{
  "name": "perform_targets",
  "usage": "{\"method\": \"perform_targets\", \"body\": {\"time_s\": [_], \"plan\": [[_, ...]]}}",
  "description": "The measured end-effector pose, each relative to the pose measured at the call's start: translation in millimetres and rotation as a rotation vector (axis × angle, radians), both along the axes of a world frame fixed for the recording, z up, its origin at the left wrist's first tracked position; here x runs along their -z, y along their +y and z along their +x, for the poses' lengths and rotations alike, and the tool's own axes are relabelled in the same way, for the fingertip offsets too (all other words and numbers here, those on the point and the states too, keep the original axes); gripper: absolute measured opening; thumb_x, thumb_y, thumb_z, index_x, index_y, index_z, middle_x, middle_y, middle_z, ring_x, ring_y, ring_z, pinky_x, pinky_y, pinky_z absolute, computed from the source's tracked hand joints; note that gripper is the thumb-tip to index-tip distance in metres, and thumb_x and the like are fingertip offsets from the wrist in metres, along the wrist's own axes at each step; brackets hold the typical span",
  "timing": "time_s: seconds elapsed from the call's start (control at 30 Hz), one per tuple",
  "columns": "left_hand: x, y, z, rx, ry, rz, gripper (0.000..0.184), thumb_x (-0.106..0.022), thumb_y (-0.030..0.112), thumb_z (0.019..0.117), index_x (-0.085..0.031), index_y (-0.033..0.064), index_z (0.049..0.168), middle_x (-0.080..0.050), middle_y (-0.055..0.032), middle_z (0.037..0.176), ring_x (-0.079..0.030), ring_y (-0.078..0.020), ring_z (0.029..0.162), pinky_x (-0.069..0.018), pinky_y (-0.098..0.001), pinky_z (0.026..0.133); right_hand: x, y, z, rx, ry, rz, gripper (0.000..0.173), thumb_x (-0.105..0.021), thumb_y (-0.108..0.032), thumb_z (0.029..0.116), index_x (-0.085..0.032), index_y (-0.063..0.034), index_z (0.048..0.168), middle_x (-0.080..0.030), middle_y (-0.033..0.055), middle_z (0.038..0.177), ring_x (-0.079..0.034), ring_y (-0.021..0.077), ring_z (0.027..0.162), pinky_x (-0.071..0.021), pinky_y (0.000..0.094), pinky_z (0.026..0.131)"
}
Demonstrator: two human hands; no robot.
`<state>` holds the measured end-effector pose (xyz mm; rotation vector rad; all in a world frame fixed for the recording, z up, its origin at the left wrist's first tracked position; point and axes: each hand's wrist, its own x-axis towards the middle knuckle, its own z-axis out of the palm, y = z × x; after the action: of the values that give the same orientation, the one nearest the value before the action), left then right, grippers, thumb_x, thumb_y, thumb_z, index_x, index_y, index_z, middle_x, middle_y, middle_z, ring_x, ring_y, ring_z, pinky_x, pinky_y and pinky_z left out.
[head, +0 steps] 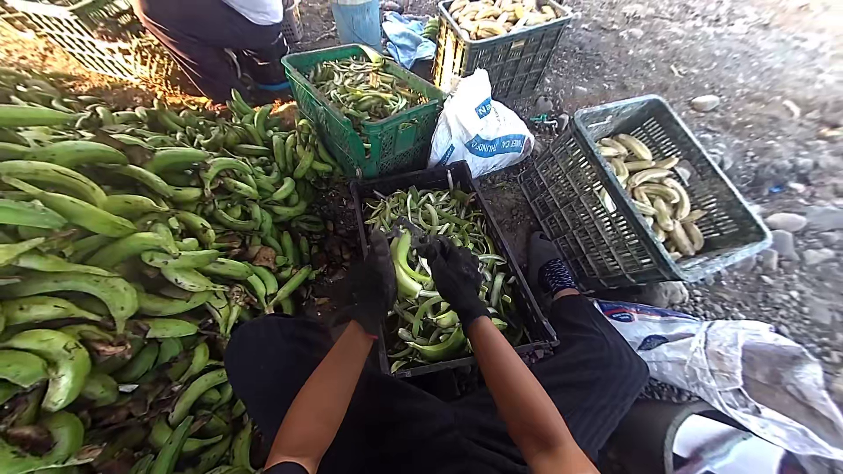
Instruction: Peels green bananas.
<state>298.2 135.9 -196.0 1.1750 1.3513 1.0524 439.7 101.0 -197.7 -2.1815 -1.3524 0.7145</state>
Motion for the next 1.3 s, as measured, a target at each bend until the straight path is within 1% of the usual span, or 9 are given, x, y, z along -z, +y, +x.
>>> {"method": "perform_targets", "body": {"time_s": [0.07,0.17,0.3,0.43,0.6,0.8,0.87,1.03,1.3], "plan": [[-7,-2,-5,0.049,0.007,0.025,0.06,-0.022,0.043,0.1114,-0.047,0.0025,0.147,-0.057,-0.0214,0.137,-0.057,-0.0245,0.124,-0.0456,-0.0445,0.107,-3,9,9,0.013,0.099,0.078,0.063,-0.037,-0.068,0.1012,-0.065,-0.0203,0.132,-0.068,0.02,0.114,-0.062,0.0425,0.109,-0.0469,0.0675,0.085],[-2,9,-18,0.192,-0.352,0.018,0.053,-0.027,0.051,0.1084,-0.055,0.0157,0.137,-0.067,-0.0056,0.09,-0.065,-0.0143,0.071,-0.0585,-0.0316,0.064,-13,9,26,-0.081,0.171,0.239,0.058,-0.032,-0.06,0.1052,-0.067,-0.0172,0.123,-0.068,0.0139,0.1,-0.064,0.0347,0.095,-0.0482,0.0626,0.078],[-6,18,-36,0.219,-0.282,0.034,0.053,-0.039,0.052,0.1069,-0.049,0.016,0.145,-0.069,-0.006,0.11,-0.068,-0.0141,0.09,-0.0595,-0.0342,0.078,-28,-6,33,-0.375,0.035,0.203,0.055,-0.041,-0.064,0.0999,-0.067,-0.0274,0.133,-0.07,0.0103,0.115,-0.063,0.0339,0.11,-0.0486,0.0626,0.088],[-10,21,-39,0.263,-0.31,0.148,0.053,-0.037,0.055,0.1055,-0.051,0.0212,0.144,-0.069,-0.0026,0.093,-0.065,-0.0109,0.07,-0.0573,-0.027,0.062,-33,-25,30,-0.535,-0.038,0.063,0.053,-0.044,-0.061,0.0968,-0.065,-0.0336,0.137,-0.064,0.0177,0.122,-0.055,0.0419,0.118,-0.0428,0.0651,0.089],[-12,6,-31,0.264,-0.24,0.165,0.054,-0.025,0.055,0.108,-0.052,0.0249,0.145,-0.067,0.0007,0.121,-0.066,-0.0082,0.097,-0.0576,-0.0313,0.083,-21,-16,18,-0.374,-0.005,0.074,0.047,-0.057,-0.056,0.0949,-0.066,-0.0336,0.135,-0.062,0.0189,0.124,-0.053,0.0435,0.119,-0.0442,0.0656,0.087],[7,-1,-14,0.194,-0.212,-0.053,0.06,-0.018,0.052,0.1091,-0.056,0.0136,0.134,-0.065,-0.0083,0.103,-0.064,-0.0162,0.085,-0.0568,-0.0383,0.075,-17,5,10,-0.044,0.089,0.115,0.051,-0.053,-0.058,0.0994,-0.059,-0.0299,0.142,-0.059,0.0245,0.132,-0.052,0.0496,0.123,-0.0435,0.0733,0.085],[6,-2,-14,0.191,-0.266,-0.069,0.061,-0.016,0.05,0.11,-0.058,0.0099,0.13,-0.067,-0.0086,0.088,-0.065,-0.0173,0.071,-0.0581,-0.0357,0.063,-28,8,17,-0.015,0.187,0.169,0.049,-0.048,-0.055,0.1023,-0.063,-0.0251,0.138,-0.066,0.0207,0.121,-0.061,0.0443,0.112,-0.0457,0.0714,0.08],[1,15,-30,0.141,-0.442,-0.06,0.063,-0.023,0.063,0.1051,-0.053,0.0185,0.138,-0.071,-0.0062,0.097,-0.071,-0.017,0.078,-0.061,-0.0345,0.064,-17,2,22,-0.238,0.179,0.249,0.055,-0.037,-0.064,0.1018,-0.069,-0.0219,0.116,-0.067,0.009,0.091,-0.064,0.0302,0.085,-0.0489,0.0595,0.071],[6,9,-33,0.099,-0.194,0.25,0.055,-0.03,0.056,0.1063,-0.037,0.0284,0.154,-0.067,-0.0016,0.116,-0.065,-0.0117,0.088,-0.0571,-0.0352,0.076,-11,-37,-4,-0.251,-0.008,0.033,0.054,-0.045,-0.061,0.097,-0.067,-0.0299,0.136,-0.067,0.0195,0.12,-0.059,0.0439,0.116,-0.0454,0.0653,0.089]]}}
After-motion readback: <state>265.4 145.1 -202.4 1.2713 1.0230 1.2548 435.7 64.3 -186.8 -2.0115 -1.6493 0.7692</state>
